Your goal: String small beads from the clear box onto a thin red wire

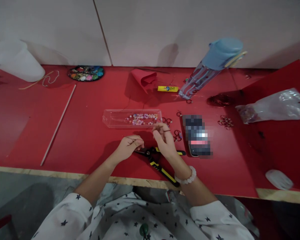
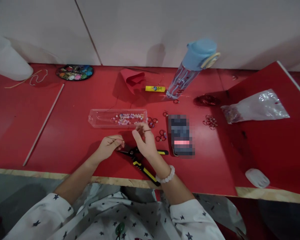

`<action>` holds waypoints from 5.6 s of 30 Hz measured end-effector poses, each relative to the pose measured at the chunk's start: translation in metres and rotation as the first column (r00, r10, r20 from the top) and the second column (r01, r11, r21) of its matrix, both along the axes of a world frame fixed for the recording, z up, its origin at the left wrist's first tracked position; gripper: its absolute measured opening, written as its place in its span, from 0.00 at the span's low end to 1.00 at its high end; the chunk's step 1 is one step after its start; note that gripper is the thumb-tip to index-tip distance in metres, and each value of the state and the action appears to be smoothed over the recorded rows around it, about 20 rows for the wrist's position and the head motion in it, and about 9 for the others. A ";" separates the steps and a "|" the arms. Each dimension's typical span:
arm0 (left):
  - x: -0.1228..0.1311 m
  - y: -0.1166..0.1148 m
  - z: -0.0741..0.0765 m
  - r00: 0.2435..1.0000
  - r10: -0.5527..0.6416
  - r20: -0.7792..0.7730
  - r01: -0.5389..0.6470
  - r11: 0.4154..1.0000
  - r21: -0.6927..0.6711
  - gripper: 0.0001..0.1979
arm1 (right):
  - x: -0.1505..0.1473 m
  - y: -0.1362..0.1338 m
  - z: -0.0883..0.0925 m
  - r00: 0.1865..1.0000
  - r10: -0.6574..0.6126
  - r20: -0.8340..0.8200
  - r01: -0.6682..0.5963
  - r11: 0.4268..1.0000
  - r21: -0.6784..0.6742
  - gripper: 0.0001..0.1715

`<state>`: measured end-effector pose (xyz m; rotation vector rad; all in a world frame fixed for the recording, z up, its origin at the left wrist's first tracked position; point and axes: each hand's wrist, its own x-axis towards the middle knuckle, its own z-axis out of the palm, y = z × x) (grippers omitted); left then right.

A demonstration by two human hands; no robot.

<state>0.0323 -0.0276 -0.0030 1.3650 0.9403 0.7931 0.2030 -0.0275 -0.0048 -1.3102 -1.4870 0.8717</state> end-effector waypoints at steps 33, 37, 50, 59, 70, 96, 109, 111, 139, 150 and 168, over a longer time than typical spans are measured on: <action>-0.001 0.001 -0.003 0.979 0.157 -0.129 -0.096 0.917 0.388 0.23 | -0.014 -0.010 0.003 0.882 0.128 -0.454 -0.289 0.907 -0.305 0.08; 0.000 0.002 -0.001 0.981 0.134 -0.143 -0.064 0.907 0.417 0.22 | -0.016 -0.008 0.000 0.825 0.132 -0.549 -0.401 0.822 -0.405 0.18; 0.000 -0.001 -0.004 0.978 0.112 -0.174 -0.046 0.937 0.347 0.26 | -0.011 -0.010 0.001 0.931 0.182 -0.316 -0.275 0.920 -0.280 0.05; 0.000 0.000 -0.002 0.982 0.147 -0.119 -0.122 0.972 0.199 0.27 | 0.001 -0.001 -0.008 0.938 0.272 0.214 -0.313 0.930 0.193 0.09; 0.002 0.001 -0.003 0.984 0.159 -0.080 -0.152 0.984 0.092 0.27 | -0.002 -0.003 -0.003 0.898 0.234 0.374 -0.376 0.850 0.370 0.06; 0.005 0.001 -0.001 0.983 0.106 -0.153 -0.087 0.988 0.128 0.25 | -0.002 -0.004 -0.004 0.924 0.229 0.306 -0.316 0.908 0.274 0.07; 0.000 -0.002 -0.005 0.972 0.149 -0.183 -0.108 0.970 0.218 0.22 | 0.007 0.002 -0.007 0.852 0.235 0.468 -0.370 0.902 0.221 0.09; 0.000 -0.002 -0.004 0.968 0.161 -0.192 -0.109 0.960 0.256 0.21 | 0.007 0.001 -0.006 0.833 0.276 0.479 -0.411 0.889 0.202 0.11; -0.003 -0.003 -0.009 0.912 0.155 -0.379 0.088 0.830 0.551 0.16 | -0.001 -0.004 -0.003 0.951 0.180 0.251 -0.257 0.912 0.321 0.09; -0.004 -0.003 -0.006 0.918 0.119 -0.378 0.119 0.827 0.549 0.16 | 0.002 -0.004 0.002 0.947 0.249 0.203 -0.300 0.911 0.283 0.12; 0.000 -0.003 -0.008 0.910 0.071 -0.409 0.178 0.824 0.539 0.15 | 0.001 -0.002 0.001 0.938 0.258 -0.231 -0.251 0.966 0.061 0.22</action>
